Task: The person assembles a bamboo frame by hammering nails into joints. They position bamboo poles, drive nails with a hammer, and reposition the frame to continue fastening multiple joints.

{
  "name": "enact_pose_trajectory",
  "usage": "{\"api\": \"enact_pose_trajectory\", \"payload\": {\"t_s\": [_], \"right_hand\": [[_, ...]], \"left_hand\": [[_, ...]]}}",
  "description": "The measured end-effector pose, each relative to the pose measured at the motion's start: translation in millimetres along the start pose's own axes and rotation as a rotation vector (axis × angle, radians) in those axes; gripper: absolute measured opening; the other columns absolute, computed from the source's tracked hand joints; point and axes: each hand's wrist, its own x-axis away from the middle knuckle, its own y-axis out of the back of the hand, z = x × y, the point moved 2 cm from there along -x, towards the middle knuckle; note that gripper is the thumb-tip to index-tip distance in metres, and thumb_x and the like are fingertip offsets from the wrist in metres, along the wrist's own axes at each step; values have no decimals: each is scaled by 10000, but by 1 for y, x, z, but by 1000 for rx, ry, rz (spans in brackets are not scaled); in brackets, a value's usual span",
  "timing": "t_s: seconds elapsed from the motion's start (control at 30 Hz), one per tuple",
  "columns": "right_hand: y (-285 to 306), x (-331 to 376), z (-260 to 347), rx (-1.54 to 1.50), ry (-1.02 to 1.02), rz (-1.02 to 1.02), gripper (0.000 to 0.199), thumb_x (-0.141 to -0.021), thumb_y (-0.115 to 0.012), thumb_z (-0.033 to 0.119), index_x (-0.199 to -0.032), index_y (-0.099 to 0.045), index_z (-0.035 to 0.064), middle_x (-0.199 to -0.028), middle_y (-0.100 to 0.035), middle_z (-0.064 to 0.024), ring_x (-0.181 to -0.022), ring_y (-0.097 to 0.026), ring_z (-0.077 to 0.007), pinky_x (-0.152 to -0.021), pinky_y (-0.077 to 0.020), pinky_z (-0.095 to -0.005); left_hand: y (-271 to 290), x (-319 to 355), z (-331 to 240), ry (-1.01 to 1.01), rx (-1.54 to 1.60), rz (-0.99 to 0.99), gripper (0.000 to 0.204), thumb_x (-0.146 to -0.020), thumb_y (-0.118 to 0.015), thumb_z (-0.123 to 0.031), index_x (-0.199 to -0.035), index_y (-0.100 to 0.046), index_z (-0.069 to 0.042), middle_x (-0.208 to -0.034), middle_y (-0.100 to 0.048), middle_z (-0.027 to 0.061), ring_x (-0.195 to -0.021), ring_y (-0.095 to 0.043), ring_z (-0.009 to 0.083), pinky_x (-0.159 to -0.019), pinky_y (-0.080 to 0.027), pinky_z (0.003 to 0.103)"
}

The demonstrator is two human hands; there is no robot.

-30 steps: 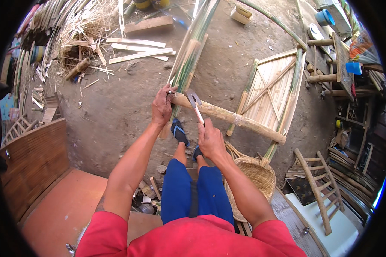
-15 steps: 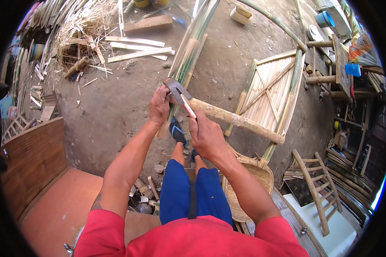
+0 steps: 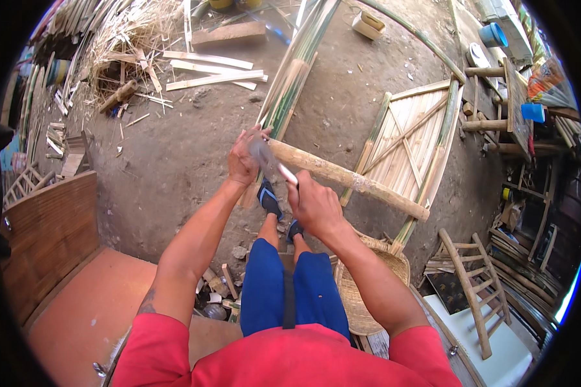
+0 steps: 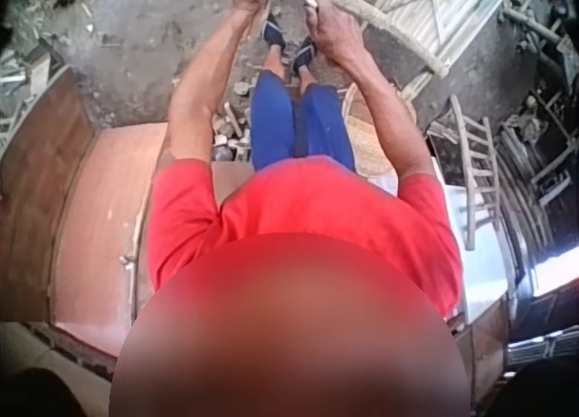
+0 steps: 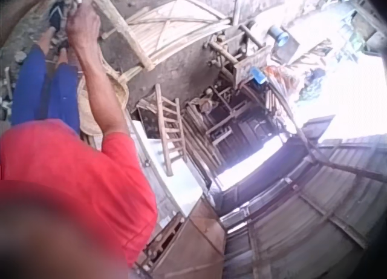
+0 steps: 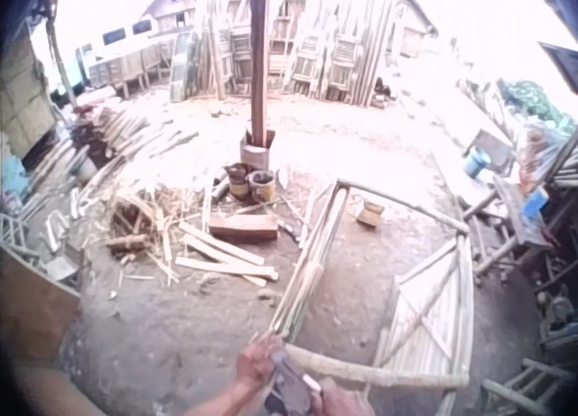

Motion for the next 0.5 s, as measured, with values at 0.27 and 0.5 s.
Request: {"api": "enact_pose_trajectory", "payload": {"t_s": [0.27,0.5], "right_hand": [[-60,-74,-66,-84,-209,-206,367,-918,-701,276,-1180,-606,37,-886,-692,-286,-887,-657,-505,-758,-509,-566],[-52,-103,-62,26,-368,53,348,-887,-742,348,-1013,-687,29,-890,-707,-252,-908,-671,-466,-788,-512,-531]], "left_hand": [[-2,25,-12,556,188,-133,476,-971,-661,-239,-1397,-553,-55,-1374,-617,178,-1297,-559,395,-1056,-460,441],[-18,24,-9,572,96,-249,435,-1000,-626,-324,-1369,-619,-94,-1360,-638,134,-1239,-604,352,-1028,-477,416]]}}
